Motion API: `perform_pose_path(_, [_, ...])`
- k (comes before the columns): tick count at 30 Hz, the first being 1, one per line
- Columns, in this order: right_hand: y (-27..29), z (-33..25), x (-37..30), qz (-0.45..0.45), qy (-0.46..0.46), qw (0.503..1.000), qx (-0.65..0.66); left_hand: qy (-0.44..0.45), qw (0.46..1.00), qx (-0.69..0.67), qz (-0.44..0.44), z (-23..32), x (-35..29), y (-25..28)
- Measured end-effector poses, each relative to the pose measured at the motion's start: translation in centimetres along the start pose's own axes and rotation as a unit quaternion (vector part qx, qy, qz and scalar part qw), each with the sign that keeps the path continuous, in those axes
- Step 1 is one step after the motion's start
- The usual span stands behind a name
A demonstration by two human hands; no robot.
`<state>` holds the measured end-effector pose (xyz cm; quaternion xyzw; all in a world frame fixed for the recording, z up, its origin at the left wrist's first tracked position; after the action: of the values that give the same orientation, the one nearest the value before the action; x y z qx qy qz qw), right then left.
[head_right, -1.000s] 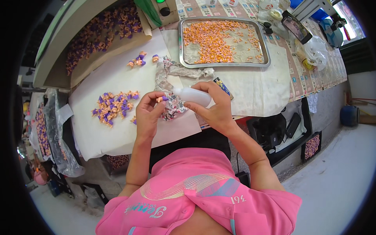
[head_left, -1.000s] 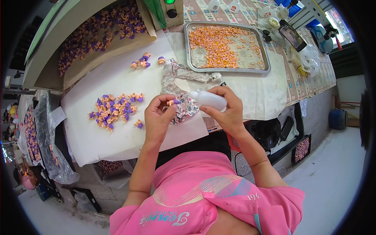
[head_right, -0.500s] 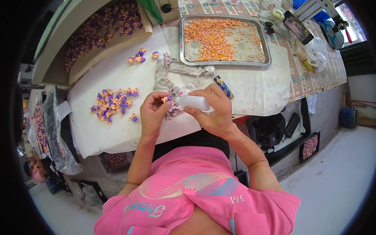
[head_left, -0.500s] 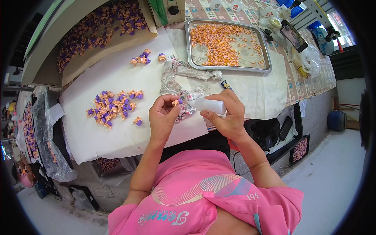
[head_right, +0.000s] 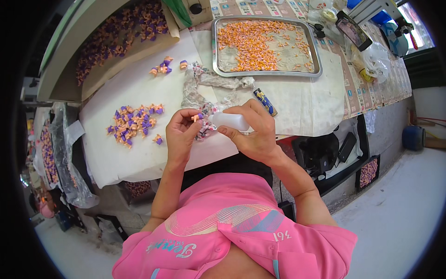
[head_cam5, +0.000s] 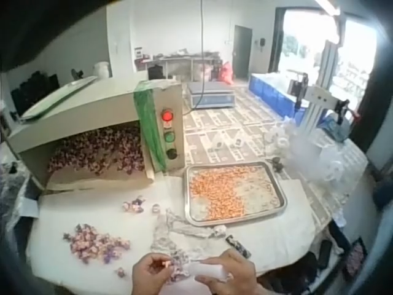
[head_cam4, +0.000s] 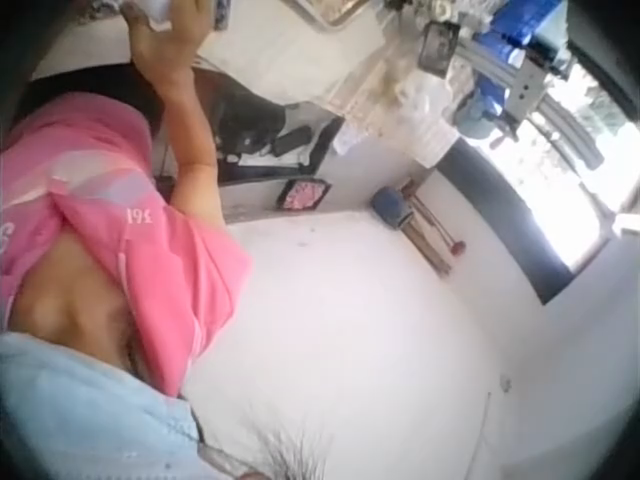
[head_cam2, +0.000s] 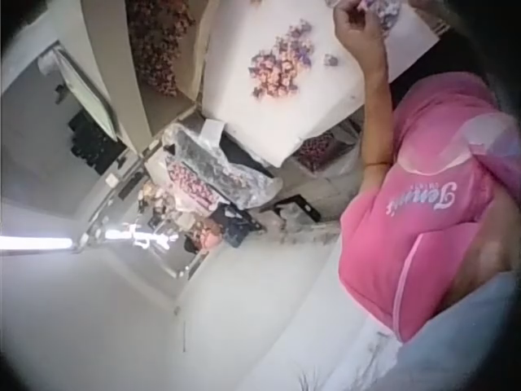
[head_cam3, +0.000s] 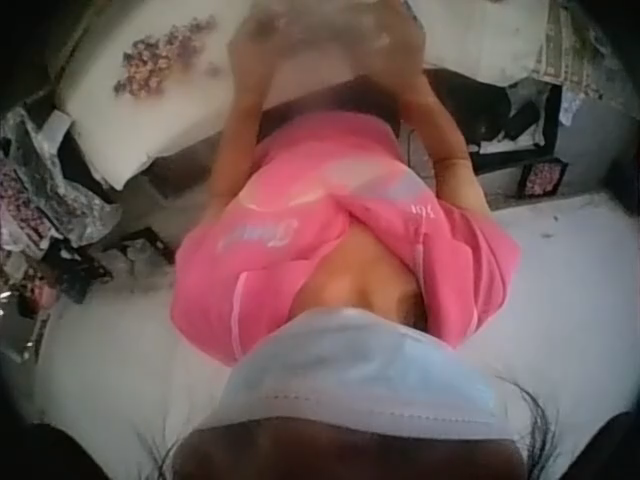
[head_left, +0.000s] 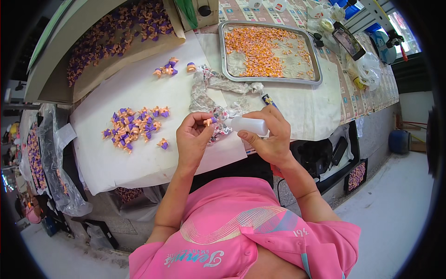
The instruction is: Assembling small colorful plastic flower parts onto a white framework using a glue bottle.
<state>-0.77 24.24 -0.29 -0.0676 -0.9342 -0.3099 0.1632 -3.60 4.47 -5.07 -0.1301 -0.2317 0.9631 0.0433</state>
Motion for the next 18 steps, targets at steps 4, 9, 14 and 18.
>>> perform_pose_path(4, [0.0,0.4,0.1,-0.003,0.001,1.0,-0.009,0.007,1.0,0.018,-0.003,-0.1,0.1,0.0])
perform_pose_path(9, [0.2,0.6,0.1,-0.004,0.008,1.0,-0.015,0.006,1.0,0.016,-0.006,-0.1,0.1,-0.3])
perform_pose_path(14, [0.4,1.3,0.7,0.009,0.032,0.999,-0.003,-0.001,1.0,0.01,0.005,0.0,0.5,-0.2])
perform_pose_path(18, [-0.1,2.9,0.8,0.024,-0.024,0.999,0.023,-0.007,1.0,0.016,0.008,0.0,0.6,-0.4])
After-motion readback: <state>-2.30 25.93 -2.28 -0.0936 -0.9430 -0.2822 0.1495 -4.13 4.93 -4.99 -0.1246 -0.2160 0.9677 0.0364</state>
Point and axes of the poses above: each hand's wrist, its own x-axis towards the middle knuckle, its own y-axis out of the back of the hand, z = x × y, the point moved 1 cm from there along x, towards the middle knuckle, and after that the axes turned 12 degrees about -x, right-handed, at the moved point
